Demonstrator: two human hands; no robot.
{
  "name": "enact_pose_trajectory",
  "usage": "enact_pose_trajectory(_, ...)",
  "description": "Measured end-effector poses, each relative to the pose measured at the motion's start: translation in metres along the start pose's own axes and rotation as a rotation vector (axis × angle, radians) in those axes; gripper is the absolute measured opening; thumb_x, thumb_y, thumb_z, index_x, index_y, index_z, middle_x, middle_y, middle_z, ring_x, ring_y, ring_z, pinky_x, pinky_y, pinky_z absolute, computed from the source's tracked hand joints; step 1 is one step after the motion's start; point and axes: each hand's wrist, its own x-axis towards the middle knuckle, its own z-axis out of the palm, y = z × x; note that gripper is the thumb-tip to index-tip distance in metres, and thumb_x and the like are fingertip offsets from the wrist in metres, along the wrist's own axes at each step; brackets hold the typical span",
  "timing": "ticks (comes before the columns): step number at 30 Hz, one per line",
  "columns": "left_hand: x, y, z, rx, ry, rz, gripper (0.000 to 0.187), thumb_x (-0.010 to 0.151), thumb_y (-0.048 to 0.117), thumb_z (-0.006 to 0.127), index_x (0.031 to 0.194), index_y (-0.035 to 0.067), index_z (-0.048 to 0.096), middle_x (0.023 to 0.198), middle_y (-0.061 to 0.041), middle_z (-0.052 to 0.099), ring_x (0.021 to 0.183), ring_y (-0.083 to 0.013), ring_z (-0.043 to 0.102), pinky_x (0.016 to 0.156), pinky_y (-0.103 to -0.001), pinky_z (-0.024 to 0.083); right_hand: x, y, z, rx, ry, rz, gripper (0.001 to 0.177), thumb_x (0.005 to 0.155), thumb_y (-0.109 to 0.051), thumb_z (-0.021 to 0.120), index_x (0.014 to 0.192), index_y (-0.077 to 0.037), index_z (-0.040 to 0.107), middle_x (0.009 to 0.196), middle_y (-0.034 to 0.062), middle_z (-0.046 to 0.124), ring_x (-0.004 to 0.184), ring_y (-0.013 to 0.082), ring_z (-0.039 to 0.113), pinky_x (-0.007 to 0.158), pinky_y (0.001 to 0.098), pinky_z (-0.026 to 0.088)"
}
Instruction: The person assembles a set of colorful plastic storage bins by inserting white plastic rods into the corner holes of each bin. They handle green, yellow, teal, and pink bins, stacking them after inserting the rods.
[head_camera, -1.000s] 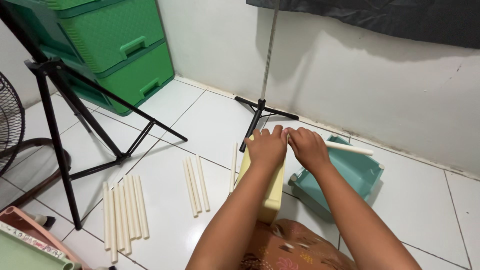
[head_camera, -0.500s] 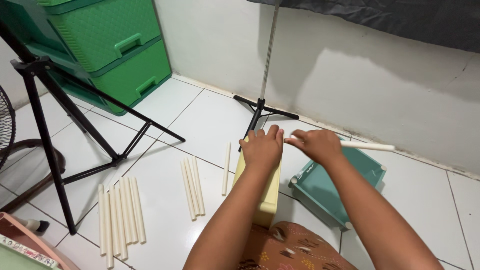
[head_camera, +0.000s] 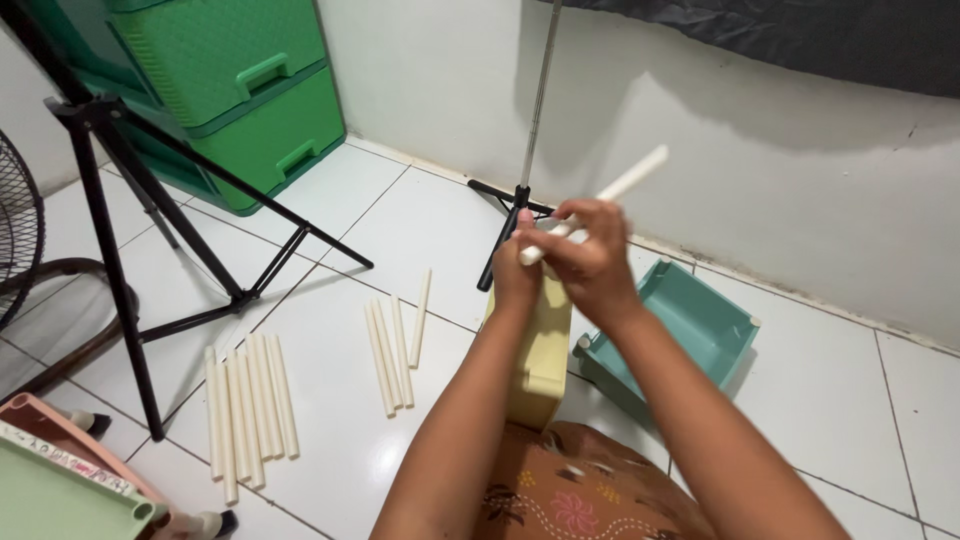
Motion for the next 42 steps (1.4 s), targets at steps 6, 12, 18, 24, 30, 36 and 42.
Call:
enact_pose_trajectory(6, 0.002, 0.012, -0.002, -1.113, -0.358, -0.224, 0.066, 0.099, 0.066, 0.04, 0.1, 0.005, 0.064, 0.091, -0.018, 0.073, 0.081, -0.0242, 0.067, 0.079, -0.033, 0.055, -0.009, -0.038, 0.025, 0.478, -0.02, 0.266, 0.04, 0.085, 0.014, 0.061, 0.11, -0.014, 0.075, 0.143, 0.0083, 0.058, 0.133, 0.0295, 0.052, 0.103, 0.0361, 0.053)
enact_pose_trajectory(12, -0.011, 0.017, -0.019, -0.637, -0.15, -0.107, 0.073, 0.101, 0.065, 0.043, 0.101, -0.003, 0.07, 0.076, -0.013, 0.065, 0.073, -0.0188, 0.064, 0.067, -0.03, 0.053, -0.028, -0.047, 0.047, 0.747, -0.085, 0.735, 0.023, 0.104, -0.012, 0.058, 0.126, -0.012, 0.064, 0.163, 0.0047, 0.049, 0.127, 0.0336, 0.057, 0.087, 0.0316, 0.054)
enact_pose_trajectory(18, 0.0, 0.008, -0.013, -0.656, 0.0, -0.125, 0.065, 0.102, 0.057, 0.046, 0.1, -0.003, 0.07, 0.083, -0.009, 0.068, 0.075, -0.0199, 0.064, 0.069, -0.031, 0.053, -0.035, -0.045, 0.053, 0.59, -0.099, 0.663, 0.055, 0.108, -0.035, 0.047, 0.154, -0.01, 0.032, 0.154, 0.0165, 0.05, 0.14, 0.0339, 0.05, 0.114, 0.0411, 0.039)
enact_pose_trajectory(24, 0.022, -0.028, -0.006, -0.678, 0.161, -0.081, 0.053, 0.106, 0.048, 0.044, 0.114, -0.001, 0.061, 0.097, -0.013, 0.068, 0.08, -0.0205, 0.064, 0.073, -0.032, 0.055, -0.031, -0.049, 0.049, 0.466, -0.148, 0.793, 0.057, 0.108, -0.042, 0.042, 0.15, -0.004, 0.034, 0.15, 0.0199, 0.051, 0.144, 0.0347, 0.045, 0.117, 0.0435, 0.035)
enact_pose_trajectory(30, 0.068, -0.069, -0.041, -0.654, 0.558, -0.202, 0.039, 0.102, 0.032, 0.048, 0.129, 0.003, 0.047, 0.104, -0.018, 0.064, 0.082, -0.0273, 0.063, 0.071, -0.046, 0.057, -0.035, -0.045, 0.041, 0.095, -0.446, 0.683, 0.042, 0.106, -0.039, 0.043, 0.129, -0.012, 0.065, 0.151, 0.012, 0.053, 0.147, 0.0303, 0.039, 0.122, 0.0441, 0.027)
enact_pose_trajectory(36, 0.043, -0.142, -0.098, 0.537, 0.482, -0.187, 0.051, 0.098, 0.024, 0.056, 0.146, 0.012, 0.046, 0.124, -0.026, 0.057, 0.11, -0.0435, 0.062, 0.095, -0.053, 0.051, -0.045, -0.036, 0.039, 0.0, -0.521, 0.594, 0.035, 0.098, -0.035, 0.055, 0.118, -0.014, 0.074, 0.156, 0.0116, 0.047, 0.152, 0.0285, 0.029, 0.124, 0.0437, 0.019)
enact_pose_trajectory(42, -0.01, -0.206, -0.122, 0.991, 0.376, -0.229, 0.053, 0.098, 0.011, 0.052, 0.15, 0.002, 0.044, 0.136, -0.026, 0.049, 0.125, -0.0403, 0.048, 0.104, -0.049, 0.045, -0.045, -0.035, 0.036, -0.015, -0.538, 0.602, 0.033, 0.095, -0.032, 0.057, 0.116, -0.014, 0.074, 0.156, 0.0105, 0.046, 0.152, 0.0279, 0.028, 0.124, 0.0435, 0.019)
